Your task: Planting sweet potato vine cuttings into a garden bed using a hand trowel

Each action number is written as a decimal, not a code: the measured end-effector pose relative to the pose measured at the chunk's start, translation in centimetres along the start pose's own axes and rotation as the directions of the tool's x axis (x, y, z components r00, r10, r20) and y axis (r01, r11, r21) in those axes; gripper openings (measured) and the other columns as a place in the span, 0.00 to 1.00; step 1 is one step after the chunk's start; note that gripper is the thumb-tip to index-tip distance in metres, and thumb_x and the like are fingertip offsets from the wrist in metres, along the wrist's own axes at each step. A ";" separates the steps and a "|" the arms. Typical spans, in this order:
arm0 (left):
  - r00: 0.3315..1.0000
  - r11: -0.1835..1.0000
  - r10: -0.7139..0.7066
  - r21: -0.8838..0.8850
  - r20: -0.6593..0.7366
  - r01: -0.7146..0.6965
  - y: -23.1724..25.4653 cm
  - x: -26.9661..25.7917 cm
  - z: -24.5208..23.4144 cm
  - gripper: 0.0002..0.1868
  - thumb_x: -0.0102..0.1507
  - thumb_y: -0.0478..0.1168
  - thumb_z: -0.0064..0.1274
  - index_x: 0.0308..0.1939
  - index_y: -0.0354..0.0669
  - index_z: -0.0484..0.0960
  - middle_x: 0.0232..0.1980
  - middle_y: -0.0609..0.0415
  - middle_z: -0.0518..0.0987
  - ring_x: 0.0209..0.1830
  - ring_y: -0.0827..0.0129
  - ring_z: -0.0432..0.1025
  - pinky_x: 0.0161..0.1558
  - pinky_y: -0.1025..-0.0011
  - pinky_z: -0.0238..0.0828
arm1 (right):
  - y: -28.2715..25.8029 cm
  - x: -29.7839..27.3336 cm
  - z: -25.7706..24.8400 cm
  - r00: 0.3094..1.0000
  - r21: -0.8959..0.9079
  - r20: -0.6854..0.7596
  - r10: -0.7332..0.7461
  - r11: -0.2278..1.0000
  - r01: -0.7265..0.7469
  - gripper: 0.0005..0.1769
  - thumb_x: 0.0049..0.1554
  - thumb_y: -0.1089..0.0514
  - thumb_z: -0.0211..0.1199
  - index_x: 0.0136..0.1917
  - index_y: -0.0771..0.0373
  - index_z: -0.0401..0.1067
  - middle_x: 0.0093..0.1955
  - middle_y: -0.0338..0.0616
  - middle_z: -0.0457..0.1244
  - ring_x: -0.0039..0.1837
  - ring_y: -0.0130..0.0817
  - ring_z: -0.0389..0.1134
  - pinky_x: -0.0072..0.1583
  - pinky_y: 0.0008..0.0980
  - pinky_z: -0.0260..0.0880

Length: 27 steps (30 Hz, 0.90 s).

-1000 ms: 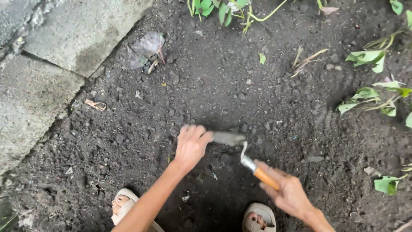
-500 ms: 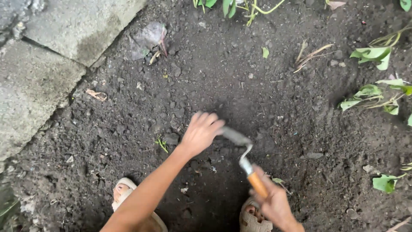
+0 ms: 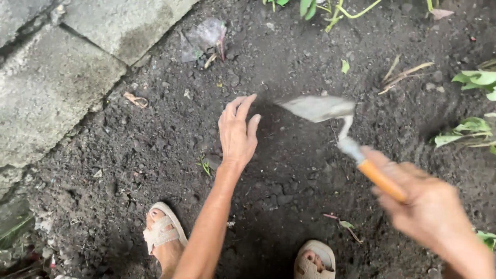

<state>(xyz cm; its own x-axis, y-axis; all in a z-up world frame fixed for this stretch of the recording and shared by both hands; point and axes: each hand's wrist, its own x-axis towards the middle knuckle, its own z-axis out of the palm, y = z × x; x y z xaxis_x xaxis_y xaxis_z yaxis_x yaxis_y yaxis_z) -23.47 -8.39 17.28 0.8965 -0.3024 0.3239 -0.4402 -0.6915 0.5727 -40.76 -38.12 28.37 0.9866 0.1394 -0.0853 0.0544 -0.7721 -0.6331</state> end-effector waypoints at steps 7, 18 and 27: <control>0.914 0.904 -0.398 -0.139 0.075 0.405 -4.7 -6.8 4.0 0.15 0.68 0.35 0.48 0.59 0.47 0.80 0.56 0.46 0.74 0.61 0.47 0.70 0.63 0.49 0.67 | -0.1 6.9 7.5 0.908 -0.682 0.096 0.408 0.692 -0.239 0.48 0.50 0.54 0.63 0.78 0.20 0.52 0.48 0.39 0.70 0.42 0.44 0.77 0.42 0.43 0.80; 0.783 0.894 -0.436 0.312 0.443 0.322 -2.4 -9.2 5.8 0.20 0.68 0.40 0.51 0.64 0.57 0.77 0.64 0.56 0.69 0.68 0.58 0.64 0.66 0.50 0.61 | 1.8 5.0 6.7 0.802 0.690 0.074 0.592 0.551 -0.470 0.38 0.51 0.67 0.67 0.75 0.59 0.67 0.40 0.62 0.65 0.28 0.41 0.64 0.26 0.37 0.63; 0.858 0.864 -0.434 0.396 0.274 0.310 -6.2 -12.5 6.5 0.12 0.67 0.44 0.51 0.54 0.61 0.79 0.51 0.59 0.71 0.52 0.61 0.70 0.54 0.60 0.67 | -5.7 6.3 0.0 0.961 -0.622 0.044 0.275 0.760 -0.189 0.35 0.52 0.51 0.65 0.71 0.27 0.69 0.44 0.44 0.75 0.41 0.40 0.80 0.43 0.32 0.85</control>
<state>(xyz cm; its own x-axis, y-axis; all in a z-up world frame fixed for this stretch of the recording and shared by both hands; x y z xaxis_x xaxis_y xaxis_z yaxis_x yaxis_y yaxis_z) -31.66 -4.60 4.78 0.9743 -0.1395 -0.1770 -0.0823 -0.9513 0.2970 -34.90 -32.79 31.44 0.9558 -0.0508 -0.2896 -0.0490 -0.9987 0.0135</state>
